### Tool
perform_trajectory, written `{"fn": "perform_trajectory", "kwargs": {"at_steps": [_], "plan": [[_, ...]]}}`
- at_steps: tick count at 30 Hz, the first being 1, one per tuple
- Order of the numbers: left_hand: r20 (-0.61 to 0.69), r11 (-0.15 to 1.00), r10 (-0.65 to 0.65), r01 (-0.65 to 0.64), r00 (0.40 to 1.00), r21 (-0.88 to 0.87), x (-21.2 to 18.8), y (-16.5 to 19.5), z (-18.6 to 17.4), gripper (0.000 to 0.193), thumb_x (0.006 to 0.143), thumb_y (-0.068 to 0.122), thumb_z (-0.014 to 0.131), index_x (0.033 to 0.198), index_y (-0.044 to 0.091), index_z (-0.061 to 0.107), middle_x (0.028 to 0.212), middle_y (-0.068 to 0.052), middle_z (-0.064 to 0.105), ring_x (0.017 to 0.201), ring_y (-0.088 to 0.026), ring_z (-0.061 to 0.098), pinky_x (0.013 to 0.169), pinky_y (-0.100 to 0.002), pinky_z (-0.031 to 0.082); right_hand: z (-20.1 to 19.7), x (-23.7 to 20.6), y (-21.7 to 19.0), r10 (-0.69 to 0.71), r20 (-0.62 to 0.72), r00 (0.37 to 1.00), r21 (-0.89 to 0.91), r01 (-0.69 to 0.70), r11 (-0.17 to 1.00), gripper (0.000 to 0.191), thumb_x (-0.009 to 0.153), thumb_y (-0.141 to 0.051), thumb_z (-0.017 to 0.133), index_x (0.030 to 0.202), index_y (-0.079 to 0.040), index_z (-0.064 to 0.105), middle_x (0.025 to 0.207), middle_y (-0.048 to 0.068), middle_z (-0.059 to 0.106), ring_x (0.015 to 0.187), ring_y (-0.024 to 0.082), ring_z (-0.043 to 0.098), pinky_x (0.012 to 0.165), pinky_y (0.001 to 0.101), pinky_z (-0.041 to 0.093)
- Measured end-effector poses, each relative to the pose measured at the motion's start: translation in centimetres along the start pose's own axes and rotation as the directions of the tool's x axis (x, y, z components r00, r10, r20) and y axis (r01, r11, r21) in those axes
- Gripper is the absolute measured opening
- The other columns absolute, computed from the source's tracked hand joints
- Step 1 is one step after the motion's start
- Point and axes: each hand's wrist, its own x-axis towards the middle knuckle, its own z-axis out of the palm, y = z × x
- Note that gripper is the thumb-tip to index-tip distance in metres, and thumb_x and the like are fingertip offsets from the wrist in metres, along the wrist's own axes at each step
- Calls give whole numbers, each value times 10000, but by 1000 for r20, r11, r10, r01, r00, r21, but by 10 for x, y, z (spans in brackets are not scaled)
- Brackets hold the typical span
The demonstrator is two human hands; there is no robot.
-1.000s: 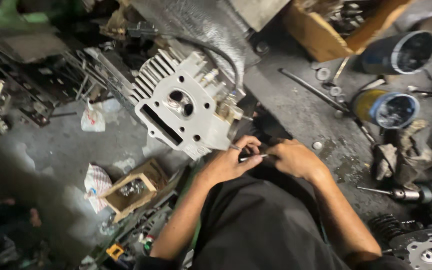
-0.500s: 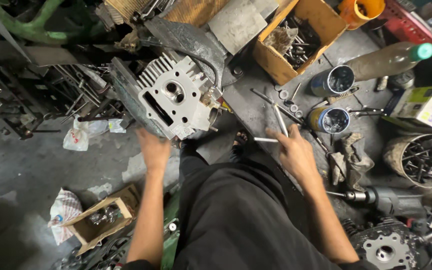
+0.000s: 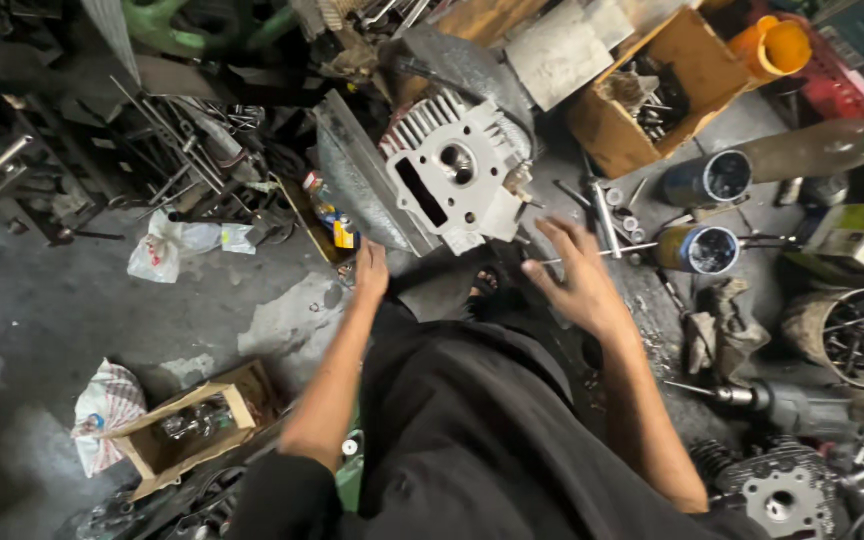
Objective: The person works on a motorcycle cylinder head at a cluttered workbench. They use a socket wrench on the head, scrape the mating surface with a flat blade, wipe and clean small metal parts by hand, and fit a component into the head before picking up a phone.
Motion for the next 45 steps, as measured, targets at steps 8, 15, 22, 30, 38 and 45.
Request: {"fn": "perform_trajectory", "kwargs": {"at_steps": [8, 15, 22, 30, 38, 45], "plan": [[-149, 829, -184, 71, 972, -555, -7, 4, 26, 540, 1144, 453, 314, 1048, -38, 519, 923, -95, 599, 907, -261, 594, 927, -355, 510, 66, 25, -59, -7, 76, 997, 990, -75, 120, 791, 980, -479, 678, 1520, 30, 404, 1563, 138, 478, 1493, 268, 446, 1269, 474, 334], [290, 543, -337, 436, 896, -717, -87, 76, -16, 468, 1086, 453, 370, 1242, 36, 513, 724, -23, 505, 609, -136, 563, 572, -309, 520, 62, 42, -86, 306, 201, 930, 976, -216, 14, 569, 929, -277, 700, 1386, 10, 519, 1353, 92, 630, 1232, 231, 597, 1081, 395, 449], [438, 647, -138, 416, 888, -639, -35, 138, -192, 951, 969, 187, 582, 1662, 189, -70, 1199, -316, 697, 833, -283, 764, 747, -407, 634, 55, 47, -97, 329, 262, 907, 958, -286, 26, 490, 919, -324, 680, 1290, -21, 578, 1138, 89, 690, 926, 218, 634, 719, 396, 500], [-207, 909, 55, -135, 977, -395, 106, 45, -108, 625, 1043, 262, 625, 1558, 113, 304, 1308, -242, 715, 772, -257, 609, 663, -378, 471, 73, 45, -90, 411, 122, 904, 983, -168, 79, 569, 893, -311, 684, 1351, -8, 534, 1305, 82, 654, 1202, 232, 609, 957, 363, 507], [-46, 970, 157, -145, 987, 195, -7, 6, -37, 242, 1023, 155, 588, 1192, 36, 715, 1151, -208, 738, 1077, -402, 701, 903, -473, 538, 68, 43, -92, 463, 288, 839, 937, -346, 45, 689, 848, -420, 634, 1417, -48, 522, 1288, 130, 681, 1092, 250, 621, 716, 437, 437], [90, 360, 845, -686, 527, 632, 78, 99, -200, 651, 570, 15, 766, 1206, 50, 631, 1330, -147, 634, 1341, -365, 549, 1168, -532, 389, 68, 51, -92, 310, 159, 937, 974, -201, 107, 730, 861, -363, 661, 1438, 38, 463, 1408, 146, 613, 1308, 278, 582, 1139, 441, 425]]}}
